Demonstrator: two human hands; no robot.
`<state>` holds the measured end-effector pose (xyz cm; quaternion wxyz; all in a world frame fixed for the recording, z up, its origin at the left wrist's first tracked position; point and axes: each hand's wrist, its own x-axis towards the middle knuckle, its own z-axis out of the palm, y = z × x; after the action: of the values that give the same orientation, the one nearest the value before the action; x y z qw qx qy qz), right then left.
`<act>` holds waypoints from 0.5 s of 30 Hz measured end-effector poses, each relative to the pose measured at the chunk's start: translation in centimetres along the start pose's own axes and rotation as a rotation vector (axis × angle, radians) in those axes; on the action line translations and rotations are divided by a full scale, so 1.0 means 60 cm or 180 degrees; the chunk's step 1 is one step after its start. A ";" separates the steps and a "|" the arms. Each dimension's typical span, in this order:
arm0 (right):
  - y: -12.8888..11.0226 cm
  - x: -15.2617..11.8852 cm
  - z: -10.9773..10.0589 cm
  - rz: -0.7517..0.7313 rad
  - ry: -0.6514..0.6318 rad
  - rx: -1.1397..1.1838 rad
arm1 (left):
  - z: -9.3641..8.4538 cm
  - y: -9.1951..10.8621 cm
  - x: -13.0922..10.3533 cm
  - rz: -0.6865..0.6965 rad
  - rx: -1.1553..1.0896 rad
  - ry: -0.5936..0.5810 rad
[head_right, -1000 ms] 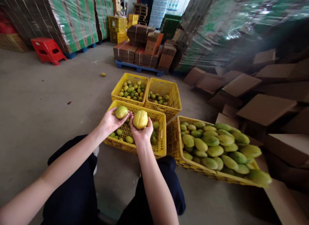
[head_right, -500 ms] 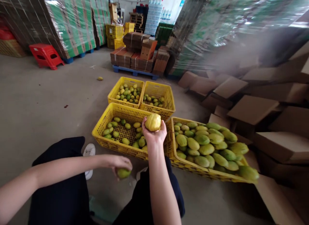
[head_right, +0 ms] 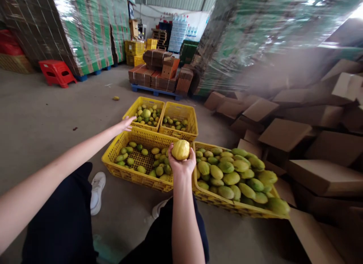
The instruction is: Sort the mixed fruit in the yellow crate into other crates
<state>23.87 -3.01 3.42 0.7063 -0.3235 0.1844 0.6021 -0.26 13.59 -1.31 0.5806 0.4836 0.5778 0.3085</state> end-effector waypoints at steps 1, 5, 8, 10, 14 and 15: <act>0.000 0.000 -0.001 0.0014 0.0025 -0.0035 | -0.005 -0.009 -0.003 -0.0052 0.0212 -0.0099; 0.005 0.004 -0.012 -0.0024 0.0094 -0.0254 | -0.006 -0.108 -0.064 -0.0540 0.1354 -0.0978; 0.011 0.016 -0.030 -0.0043 0.0095 -0.0360 | -0.002 -0.171 -0.107 -0.0660 0.2327 -0.1419; 0.018 0.030 -0.048 -0.0033 0.0114 -0.0466 | -0.001 -0.190 -0.120 -0.0488 0.2904 -0.1533; 0.045 0.071 -0.093 0.0042 0.0025 -0.1066 | -0.010 -0.199 -0.124 0.0056 0.3589 -0.1544; 0.055 0.082 -0.106 0.0120 -0.0005 -0.1363 | -0.015 -0.199 -0.124 0.0205 0.3679 -0.1518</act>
<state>22.50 -3.49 -5.13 0.6102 -0.4621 0.0577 0.6409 -4.60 2.85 -9.38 0.3286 0.7922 0.4909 -0.1529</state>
